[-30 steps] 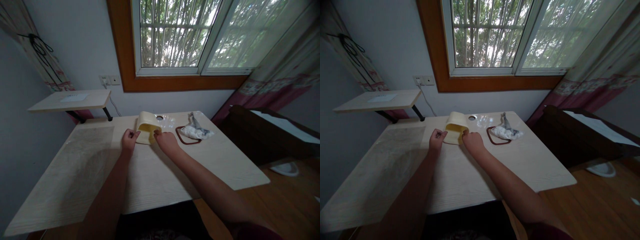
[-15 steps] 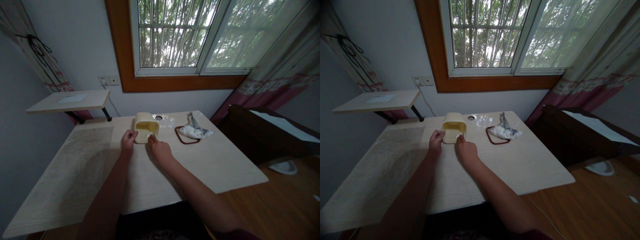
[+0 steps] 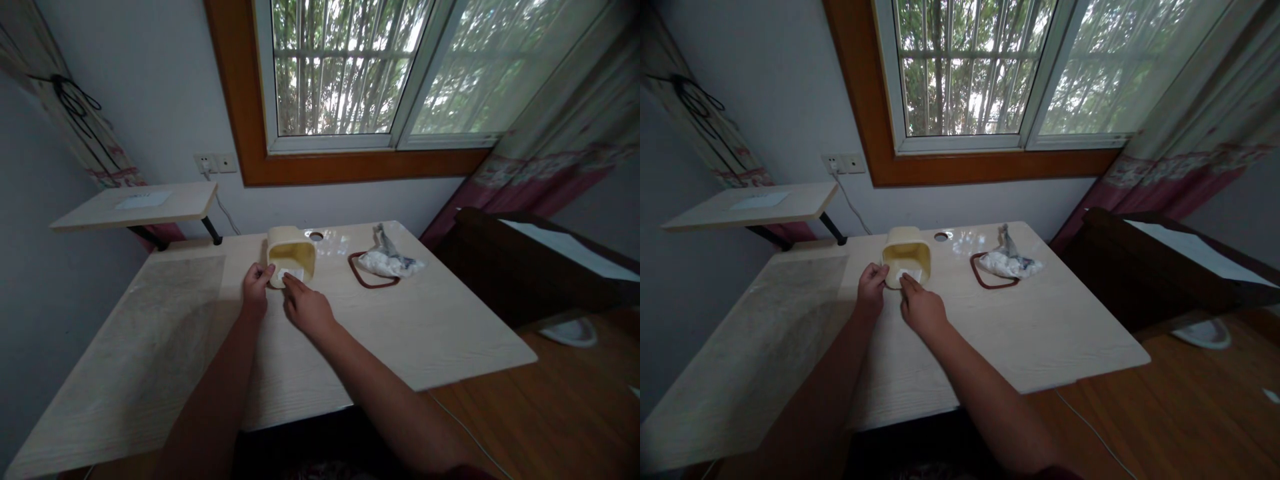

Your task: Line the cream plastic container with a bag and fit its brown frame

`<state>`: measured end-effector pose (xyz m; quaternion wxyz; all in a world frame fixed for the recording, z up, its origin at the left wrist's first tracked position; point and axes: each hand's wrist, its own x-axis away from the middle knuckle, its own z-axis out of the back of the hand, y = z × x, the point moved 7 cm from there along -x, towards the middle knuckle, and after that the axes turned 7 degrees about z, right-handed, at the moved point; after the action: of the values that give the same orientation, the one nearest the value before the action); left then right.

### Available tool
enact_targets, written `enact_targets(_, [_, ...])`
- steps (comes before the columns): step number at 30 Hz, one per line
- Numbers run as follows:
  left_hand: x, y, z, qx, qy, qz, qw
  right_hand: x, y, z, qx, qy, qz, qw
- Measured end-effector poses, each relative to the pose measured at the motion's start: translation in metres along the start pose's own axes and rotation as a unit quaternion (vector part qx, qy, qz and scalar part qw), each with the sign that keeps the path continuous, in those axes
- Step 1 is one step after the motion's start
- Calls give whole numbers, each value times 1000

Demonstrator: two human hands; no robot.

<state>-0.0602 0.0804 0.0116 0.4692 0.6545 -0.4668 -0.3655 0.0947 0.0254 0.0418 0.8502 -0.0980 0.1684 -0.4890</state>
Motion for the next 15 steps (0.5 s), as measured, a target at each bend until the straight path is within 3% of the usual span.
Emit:
enact_targets(5, [1, 0, 0, -1, 10, -6, 1000, 3, 11, 3, 55, -12, -39, 998])
enact_targets(11, [2, 1, 0, -10, 7, -8, 1000, 4, -9, 1, 31, -2, 24, 999])
enact_targets(15, [1, -1, 0, 13, 3, 4, 1000, 4, -5, 4, 33, 7, 19, 999])
